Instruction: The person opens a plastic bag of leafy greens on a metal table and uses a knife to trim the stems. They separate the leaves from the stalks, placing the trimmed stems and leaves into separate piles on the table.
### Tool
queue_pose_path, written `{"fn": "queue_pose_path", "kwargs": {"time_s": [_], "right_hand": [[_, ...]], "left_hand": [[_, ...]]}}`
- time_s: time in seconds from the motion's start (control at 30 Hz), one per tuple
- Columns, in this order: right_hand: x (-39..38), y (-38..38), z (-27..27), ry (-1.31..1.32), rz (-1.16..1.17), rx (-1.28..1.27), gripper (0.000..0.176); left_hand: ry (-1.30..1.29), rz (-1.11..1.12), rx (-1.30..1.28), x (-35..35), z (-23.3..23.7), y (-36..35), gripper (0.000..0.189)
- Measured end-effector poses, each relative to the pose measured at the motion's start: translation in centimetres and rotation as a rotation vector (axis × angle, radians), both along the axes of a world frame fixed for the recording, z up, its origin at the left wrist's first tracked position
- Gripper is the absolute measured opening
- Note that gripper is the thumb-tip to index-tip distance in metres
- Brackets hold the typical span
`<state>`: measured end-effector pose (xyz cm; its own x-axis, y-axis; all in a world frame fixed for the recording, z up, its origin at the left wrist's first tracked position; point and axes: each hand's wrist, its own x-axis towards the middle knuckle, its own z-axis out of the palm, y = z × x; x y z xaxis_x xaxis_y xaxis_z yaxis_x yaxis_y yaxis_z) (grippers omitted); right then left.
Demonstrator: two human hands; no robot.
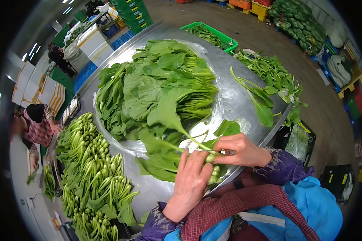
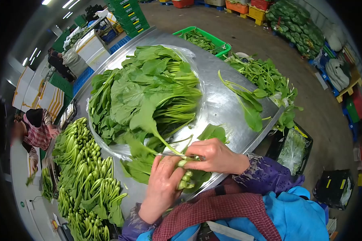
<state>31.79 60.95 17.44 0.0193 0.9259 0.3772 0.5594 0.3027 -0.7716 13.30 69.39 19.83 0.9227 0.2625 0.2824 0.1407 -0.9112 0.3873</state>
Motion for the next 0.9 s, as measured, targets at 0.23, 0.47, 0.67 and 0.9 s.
{"fn": "queue_pose_path", "kwargs": {"time_s": [0.23,0.47,0.67,0.9], "right_hand": [[-1.2,-0.2,-1.8,-0.043,-0.157,0.052,0.018],[-1.5,-0.3,-2.9,-0.249,-0.238,-0.046,0.017],[-1.3,-0.7,-1.2,0.187,-0.193,-0.152,0.016],[0.0,-0.2,-0.6,0.021,-0.204,-0.006,0.009]], "left_hand": [[-0.107,0.163,-0.495,-0.8,-0.5,0.0,0.037],[-0.133,0.205,-0.535,-0.4,-0.1,-0.6,0.029],[-0.155,0.203,-0.518,-0.5,-0.2,-0.7,0.034],[-0.226,0.169,-0.326,-1.9,1.0,0.4,0.040]]}}
